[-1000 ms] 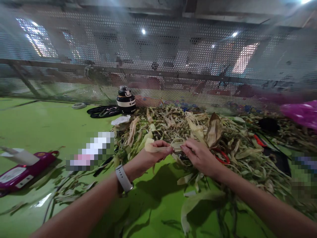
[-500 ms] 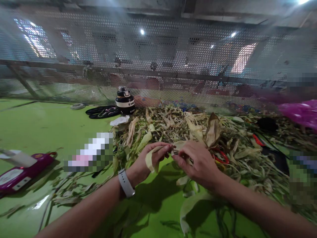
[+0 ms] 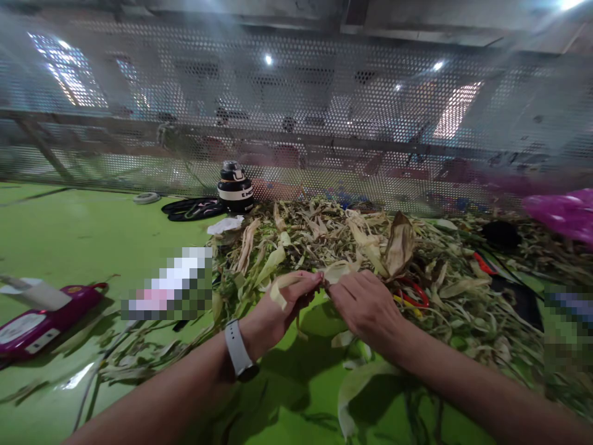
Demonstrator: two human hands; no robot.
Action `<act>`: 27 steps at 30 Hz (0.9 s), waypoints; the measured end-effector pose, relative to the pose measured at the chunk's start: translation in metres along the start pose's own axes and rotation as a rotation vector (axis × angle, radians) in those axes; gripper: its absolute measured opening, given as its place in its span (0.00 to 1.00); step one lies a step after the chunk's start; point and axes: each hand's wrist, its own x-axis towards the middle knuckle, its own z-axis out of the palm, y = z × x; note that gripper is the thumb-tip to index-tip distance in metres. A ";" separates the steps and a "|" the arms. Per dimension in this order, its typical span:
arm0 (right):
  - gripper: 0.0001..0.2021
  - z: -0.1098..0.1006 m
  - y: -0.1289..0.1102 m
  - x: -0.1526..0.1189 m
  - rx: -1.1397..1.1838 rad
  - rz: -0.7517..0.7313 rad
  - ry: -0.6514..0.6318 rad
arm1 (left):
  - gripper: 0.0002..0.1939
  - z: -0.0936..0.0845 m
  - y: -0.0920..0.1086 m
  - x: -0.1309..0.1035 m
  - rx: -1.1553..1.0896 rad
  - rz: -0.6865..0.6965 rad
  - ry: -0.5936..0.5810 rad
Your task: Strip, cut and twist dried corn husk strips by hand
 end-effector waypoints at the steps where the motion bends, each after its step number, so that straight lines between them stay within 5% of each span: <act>1: 0.11 0.000 0.000 0.000 -0.029 -0.016 0.008 | 0.10 0.001 0.000 -0.001 -0.057 -0.047 -0.010; 6: 0.11 0.003 0.001 -0.002 -0.038 -0.033 0.053 | 0.08 -0.002 0.001 0.001 -0.186 -0.217 -0.084; 11: 0.09 0.005 0.000 -0.002 0.049 -0.008 0.072 | 0.09 -0.007 0.001 0.007 -0.099 -0.203 -0.143; 14: 0.05 0.001 0.001 -0.001 0.235 0.146 0.083 | 0.07 -0.009 0.001 0.008 -0.116 -0.177 -0.126; 19: 0.15 -0.012 0.008 0.003 0.557 0.472 -0.044 | 0.06 -0.005 0.003 0.006 -0.141 -0.201 -0.133; 27: 0.14 -0.009 0.019 0.008 0.554 0.423 -0.102 | 0.08 -0.012 -0.004 0.010 -0.036 -0.233 -0.173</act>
